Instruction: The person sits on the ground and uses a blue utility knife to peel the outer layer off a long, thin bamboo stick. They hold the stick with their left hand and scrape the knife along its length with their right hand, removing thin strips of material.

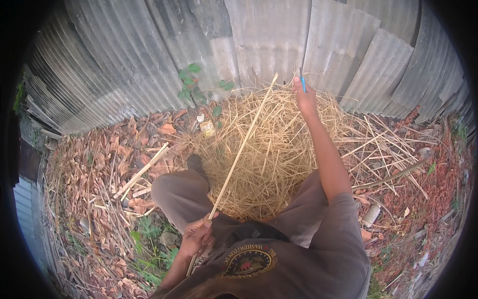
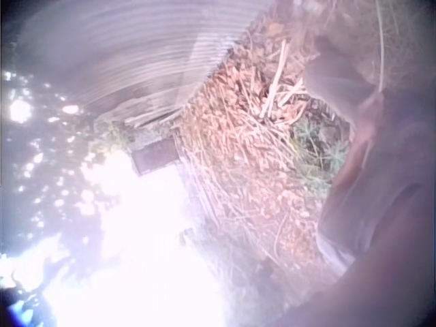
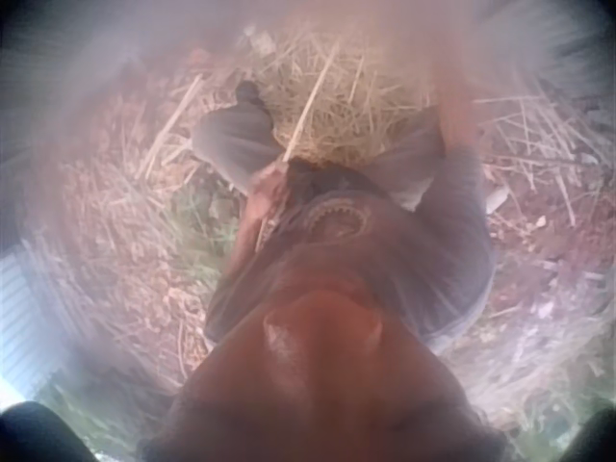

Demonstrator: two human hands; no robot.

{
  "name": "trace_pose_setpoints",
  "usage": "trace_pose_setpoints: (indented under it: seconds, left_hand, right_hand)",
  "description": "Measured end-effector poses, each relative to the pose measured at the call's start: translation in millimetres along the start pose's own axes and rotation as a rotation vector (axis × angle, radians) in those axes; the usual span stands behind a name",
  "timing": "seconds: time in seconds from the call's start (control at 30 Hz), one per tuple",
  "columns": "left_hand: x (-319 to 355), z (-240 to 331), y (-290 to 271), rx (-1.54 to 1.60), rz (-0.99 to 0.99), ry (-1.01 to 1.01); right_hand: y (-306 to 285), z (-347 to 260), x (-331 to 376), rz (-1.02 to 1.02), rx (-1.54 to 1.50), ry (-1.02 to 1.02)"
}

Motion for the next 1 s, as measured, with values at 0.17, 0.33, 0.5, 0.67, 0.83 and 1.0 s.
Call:
trace_pose_setpoints:
  seconds: [0.17,0.33,0.5,0.67,0.83,1.0]
  left_hand:
    - [1.2,-0.8,2.9,-0.196,0.001,0.036]
    - [1.1,-3.6,9.6,-0.172,-0.004,0.025]
    - [-0.5,-14.1,9.4,-0.132,0.074,-0.033]
    - [3.7,-18.7,20.1,-0.174,0.030,-0.051]
    - [2.0,-25.4,32.8,-0.156,0.003,-0.044]
    - [-0.1,-25.6,37.6,-0.091,0.043,-0.114]
  right_hand:
    - [1.5,-41.7,19.3,0.073,0.162,-0.275]
    - [1.6,-16.4,-9.1,0.126,-0.139,-0.112]
    - [-5.9,-15.0,-15.3,0.031,-0.472,0.280]
    - [-10.2,2.2,-26.0,-0.015,-0.688,0.613]
    - [-7.8,24.1,-33.6,0.061,-0.797,0.768]
    - [-6.5,31.6,-36.5,0.160,-0.840,0.863]
Point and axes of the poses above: each hand's wrist, its own x-axis away from the middle knuckle, its own y-axis out of the palm, z = x × y, the point moved 2 cm from there along -x, towards the middle knuckle, and after that the axes turned 6 degrees about z, right-handed, at the moved point
